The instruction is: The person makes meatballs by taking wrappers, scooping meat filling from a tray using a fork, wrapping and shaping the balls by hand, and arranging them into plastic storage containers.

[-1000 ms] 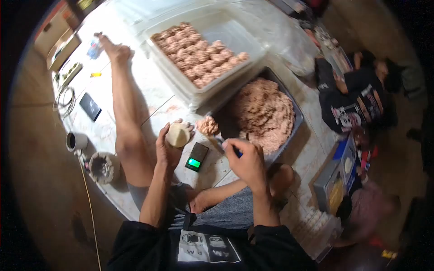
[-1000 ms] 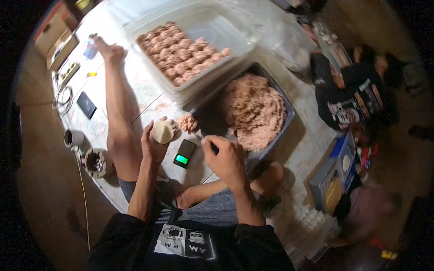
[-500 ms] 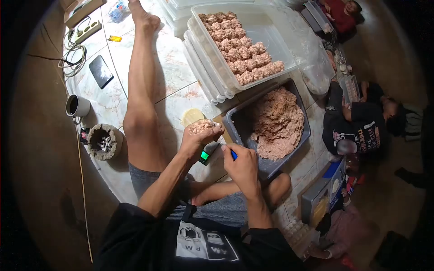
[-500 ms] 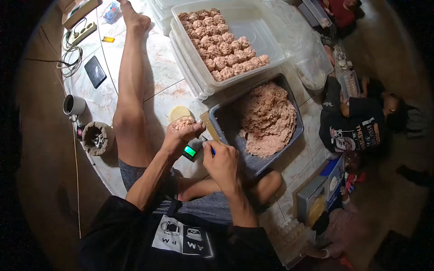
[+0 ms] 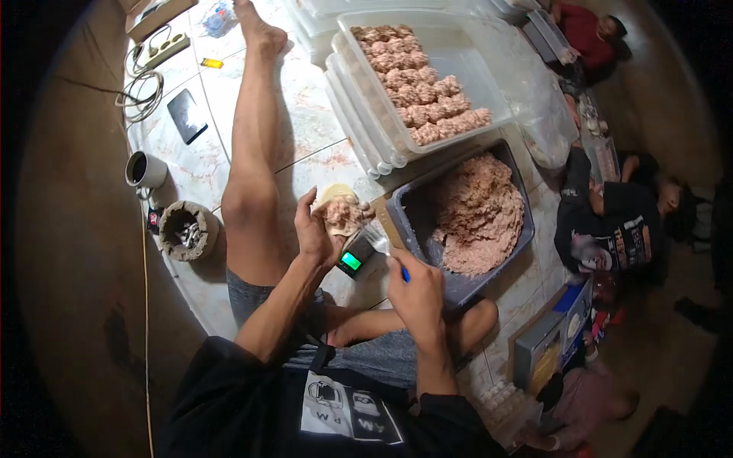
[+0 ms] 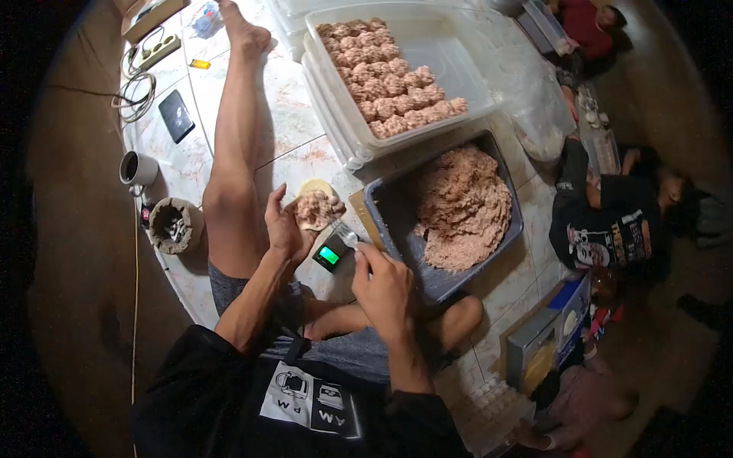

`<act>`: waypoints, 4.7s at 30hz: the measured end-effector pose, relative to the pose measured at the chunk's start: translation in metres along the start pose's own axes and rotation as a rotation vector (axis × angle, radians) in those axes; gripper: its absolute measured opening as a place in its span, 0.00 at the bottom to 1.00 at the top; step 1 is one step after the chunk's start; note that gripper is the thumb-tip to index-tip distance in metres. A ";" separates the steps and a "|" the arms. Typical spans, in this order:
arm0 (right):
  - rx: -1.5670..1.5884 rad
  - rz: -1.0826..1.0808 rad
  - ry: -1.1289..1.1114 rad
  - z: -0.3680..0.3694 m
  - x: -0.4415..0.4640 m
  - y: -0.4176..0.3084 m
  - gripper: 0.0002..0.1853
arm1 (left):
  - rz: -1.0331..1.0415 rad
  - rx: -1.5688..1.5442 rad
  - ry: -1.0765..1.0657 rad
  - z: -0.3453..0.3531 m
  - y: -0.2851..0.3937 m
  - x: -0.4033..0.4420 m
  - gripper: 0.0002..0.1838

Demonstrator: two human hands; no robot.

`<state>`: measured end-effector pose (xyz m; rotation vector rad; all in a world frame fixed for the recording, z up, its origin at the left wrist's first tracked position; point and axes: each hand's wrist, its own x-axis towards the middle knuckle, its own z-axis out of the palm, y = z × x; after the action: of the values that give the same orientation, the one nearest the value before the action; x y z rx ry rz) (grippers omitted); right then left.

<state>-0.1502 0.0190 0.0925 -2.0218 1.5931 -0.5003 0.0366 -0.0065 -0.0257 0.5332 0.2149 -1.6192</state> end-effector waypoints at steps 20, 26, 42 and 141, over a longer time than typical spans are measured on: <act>-0.137 0.056 -0.251 0.031 0.015 -0.016 0.07 | 0.114 0.233 -0.070 -0.003 -0.024 0.002 0.37; 0.009 -0.016 -0.044 -0.011 0.015 -0.046 0.06 | 0.226 0.433 -0.188 -0.006 -0.030 0.005 0.36; -0.063 -0.012 0.025 0.014 0.003 -0.022 0.06 | 0.090 0.005 0.037 0.002 -0.008 -0.004 0.49; 0.060 -0.177 0.147 0.022 -0.026 0.050 0.09 | 0.220 1.359 -0.585 0.028 -0.006 -0.028 0.14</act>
<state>-0.1831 0.0389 0.0460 -2.1331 1.4694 -0.7699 0.0258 0.0063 0.0105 0.9872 -1.4186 -1.4445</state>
